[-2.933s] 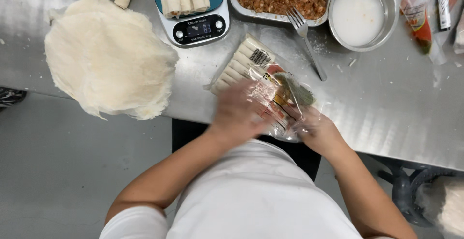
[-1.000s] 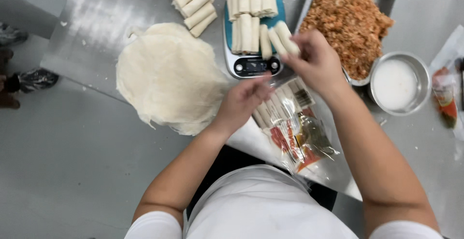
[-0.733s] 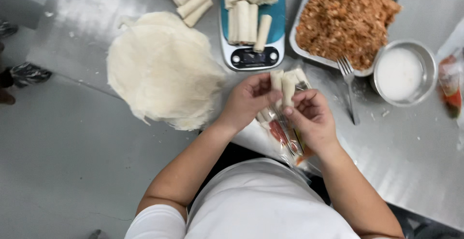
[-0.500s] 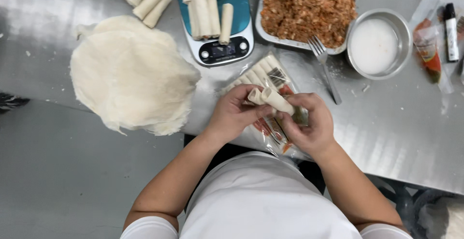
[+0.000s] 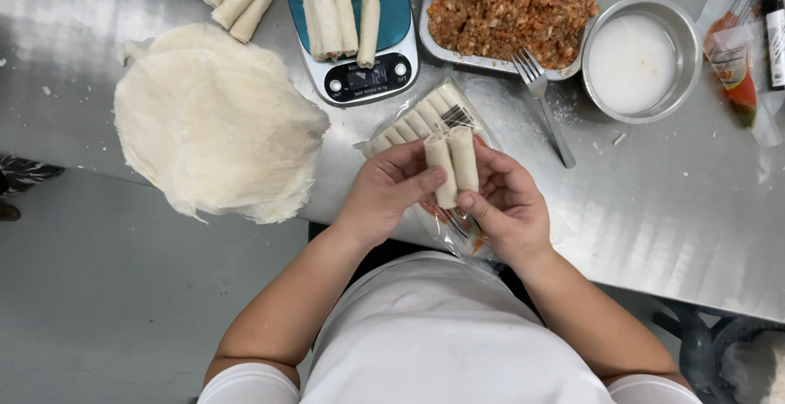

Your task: The person places meat filling on a wrapper with a fork, rolls the wrapper to create a spring roll, and then places several finished spring rolls into a plastic bag while weighing them on a kitchen scale.

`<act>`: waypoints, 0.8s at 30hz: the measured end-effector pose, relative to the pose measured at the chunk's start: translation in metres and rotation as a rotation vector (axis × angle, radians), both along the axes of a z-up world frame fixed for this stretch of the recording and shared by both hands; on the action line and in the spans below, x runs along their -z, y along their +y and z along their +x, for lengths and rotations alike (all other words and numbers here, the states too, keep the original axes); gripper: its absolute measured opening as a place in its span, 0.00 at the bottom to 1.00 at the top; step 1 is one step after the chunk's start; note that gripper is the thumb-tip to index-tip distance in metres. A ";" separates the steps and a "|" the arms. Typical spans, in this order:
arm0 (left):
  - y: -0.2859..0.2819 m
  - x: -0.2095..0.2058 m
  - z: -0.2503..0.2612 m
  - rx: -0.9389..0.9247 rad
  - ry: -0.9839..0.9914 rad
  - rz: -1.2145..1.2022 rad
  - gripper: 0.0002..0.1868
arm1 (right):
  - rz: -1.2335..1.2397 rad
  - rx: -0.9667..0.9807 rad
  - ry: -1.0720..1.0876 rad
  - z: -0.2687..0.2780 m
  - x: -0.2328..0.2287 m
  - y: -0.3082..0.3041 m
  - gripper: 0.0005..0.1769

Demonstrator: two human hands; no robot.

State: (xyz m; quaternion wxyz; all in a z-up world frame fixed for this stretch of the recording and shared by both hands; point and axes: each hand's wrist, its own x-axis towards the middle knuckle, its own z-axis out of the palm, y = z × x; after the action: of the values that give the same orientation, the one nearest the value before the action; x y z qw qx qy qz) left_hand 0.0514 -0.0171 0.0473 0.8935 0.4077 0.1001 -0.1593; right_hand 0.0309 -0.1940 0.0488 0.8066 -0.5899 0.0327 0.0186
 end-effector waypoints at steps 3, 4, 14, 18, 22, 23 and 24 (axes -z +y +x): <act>0.005 0.007 -0.001 -0.013 0.043 -0.031 0.24 | 0.014 -0.044 -0.006 -0.001 -0.006 -0.002 0.33; 0.006 0.004 0.000 -0.032 -0.006 0.043 0.24 | 0.050 -0.001 -0.009 -0.002 0.004 -0.007 0.34; 0.006 -0.006 -0.012 -0.135 -0.679 0.672 0.10 | 0.098 -0.062 -0.076 -0.010 0.023 -0.005 0.37; 0.002 -0.004 -0.018 -0.002 -0.356 0.432 0.21 | -0.014 -0.133 -0.123 -0.003 -0.002 0.003 0.37; 0.006 0.008 -0.015 0.021 -0.054 0.149 0.31 | -0.022 -0.156 -0.120 -0.004 0.010 -0.005 0.33; 0.007 0.014 -0.015 0.022 -0.018 0.135 0.27 | 0.001 -0.149 -0.087 -0.004 0.013 -0.008 0.30; 0.007 0.009 -0.016 0.021 -0.017 0.135 0.27 | 0.001 -0.151 -0.086 -0.004 0.004 0.000 0.30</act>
State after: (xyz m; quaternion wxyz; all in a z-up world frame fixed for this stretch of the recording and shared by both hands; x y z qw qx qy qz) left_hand 0.0357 -0.0096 0.0381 0.8631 0.4694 0.0987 -0.1580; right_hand 0.0272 -0.1945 0.0450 0.8038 -0.5906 -0.0467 0.0539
